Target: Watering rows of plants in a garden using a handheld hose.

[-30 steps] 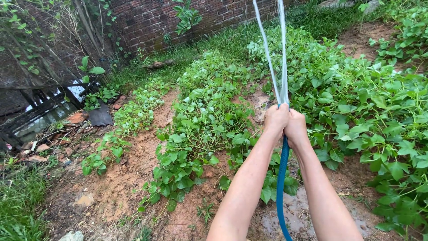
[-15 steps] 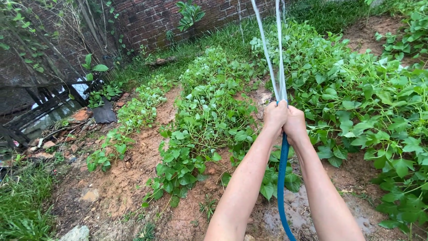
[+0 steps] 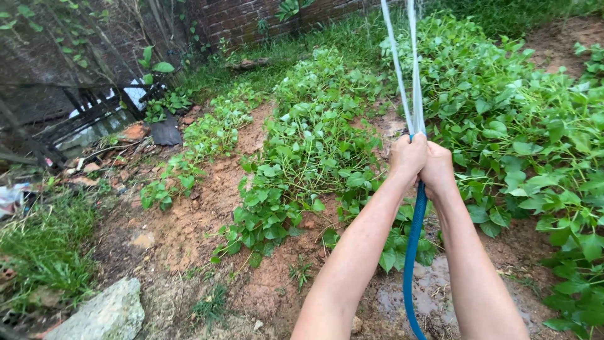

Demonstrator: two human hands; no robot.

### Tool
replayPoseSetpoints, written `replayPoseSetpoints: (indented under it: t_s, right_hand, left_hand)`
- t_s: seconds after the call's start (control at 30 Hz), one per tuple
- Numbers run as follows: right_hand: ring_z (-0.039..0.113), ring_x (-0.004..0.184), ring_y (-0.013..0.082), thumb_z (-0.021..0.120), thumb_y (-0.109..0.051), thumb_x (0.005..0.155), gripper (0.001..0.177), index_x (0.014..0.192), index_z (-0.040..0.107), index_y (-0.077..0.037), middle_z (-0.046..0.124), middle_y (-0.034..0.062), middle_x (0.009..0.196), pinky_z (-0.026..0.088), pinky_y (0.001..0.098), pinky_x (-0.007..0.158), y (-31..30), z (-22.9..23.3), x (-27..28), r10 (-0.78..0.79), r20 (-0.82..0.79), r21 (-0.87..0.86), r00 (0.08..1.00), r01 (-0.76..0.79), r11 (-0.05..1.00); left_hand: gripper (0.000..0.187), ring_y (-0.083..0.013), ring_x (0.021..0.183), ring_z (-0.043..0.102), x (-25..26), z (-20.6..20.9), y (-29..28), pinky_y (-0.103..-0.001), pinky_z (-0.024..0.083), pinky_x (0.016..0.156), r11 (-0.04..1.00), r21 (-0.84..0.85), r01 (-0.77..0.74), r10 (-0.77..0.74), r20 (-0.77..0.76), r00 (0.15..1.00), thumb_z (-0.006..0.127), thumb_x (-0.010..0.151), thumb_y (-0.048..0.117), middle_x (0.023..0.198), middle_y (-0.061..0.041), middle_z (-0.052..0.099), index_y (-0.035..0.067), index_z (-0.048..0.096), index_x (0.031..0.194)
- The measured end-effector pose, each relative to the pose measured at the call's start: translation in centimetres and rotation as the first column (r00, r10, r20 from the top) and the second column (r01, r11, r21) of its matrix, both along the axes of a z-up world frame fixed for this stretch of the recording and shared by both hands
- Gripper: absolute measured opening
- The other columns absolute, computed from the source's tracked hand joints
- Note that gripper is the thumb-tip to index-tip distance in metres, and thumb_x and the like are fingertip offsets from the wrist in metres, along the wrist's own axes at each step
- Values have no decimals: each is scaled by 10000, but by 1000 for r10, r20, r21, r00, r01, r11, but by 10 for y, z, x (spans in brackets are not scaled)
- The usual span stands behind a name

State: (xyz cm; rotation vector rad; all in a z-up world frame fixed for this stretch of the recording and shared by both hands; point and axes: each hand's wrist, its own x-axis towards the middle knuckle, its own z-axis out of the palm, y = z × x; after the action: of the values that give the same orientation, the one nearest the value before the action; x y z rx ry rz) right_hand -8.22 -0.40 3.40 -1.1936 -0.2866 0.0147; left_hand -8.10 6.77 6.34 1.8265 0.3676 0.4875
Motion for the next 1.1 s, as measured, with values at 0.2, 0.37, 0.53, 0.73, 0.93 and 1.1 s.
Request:
replayPoseSetpoints:
  t_s: [0.2, 0.37, 0.53, 0.73, 0.93, 1.1]
  right_hand:
    - [489, 488, 71, 538, -161, 1072, 223, 898, 643, -68, 574, -20, 676, 367, 258, 414, 0, -1, -1, 0, 41, -67, 999, 3, 998]
    - [483, 469, 76, 548, -166, 1069, 219, 887, 631, -77, 571, -16, 661, 353, 264, 397, 4, 9, -12, -3, 32, -115, 999, 6, 993]
    - [471, 465, 75, 550, -171, 1063, 204, 890, 632, -97, 562, -20, 656, 341, 265, 394, 9, 7, -12, 5, 17, -135, 1000, -2, 991]
    - [469, 482, 69, 550, -210, 1091, 263, 866, 609, -89, 558, -28, 667, 350, 263, 410, 10, -3, -2, 42, 35, -102, 998, -39, 994]
    - [481, 485, 75, 562, -220, 1089, 248, 888, 633, -94, 573, -22, 673, 356, 268, 409, 12, 3, -9, 27, 27, -154, 999, -23, 988]
    - [520, 592, 55, 627, -130, 1084, 193, 904, 645, -64, 616, -27, 776, 398, 250, 485, 21, -16, 10, 48, 120, -172, 992, -27, 985]
  left_hand:
    - [465, -376, 896, 722, 5, -11, 3, -486, 552, 802, 999, 27, -26, 24, 44, 999, 541, 887, 406, 941, -251, 731, -6, 727, 995]
    - [453, -378, 872, 731, -8, 1, 6, -490, 558, 777, 1000, -18, -16, 16, 14, 1000, 526, 884, 407, 920, -241, 738, 8, 717, 986]
    - [466, -392, 852, 730, -4, -6, 13, -497, 561, 777, 1000, 0, -14, 14, 4, 1000, 516, 894, 410, 909, -252, 736, -1, 726, 962]
    - [479, -403, 893, 717, 0, -12, 16, -504, 549, 800, 999, 35, -32, 31, 39, 999, 514, 906, 425, 949, -263, 732, 2, 711, 1017]
    - [489, -417, 900, 721, 2, -13, 17, -514, 551, 808, 999, 30, -44, 43, 17, 999, 505, 912, 427, 953, -275, 731, -2, 722, 1002]
    - [505, -447, 944, 705, 8, -24, 28, -533, 538, 850, 994, 25, -110, 108, 66, 992, 514, 923, 443, 974, -300, 719, -11, 725, 983]
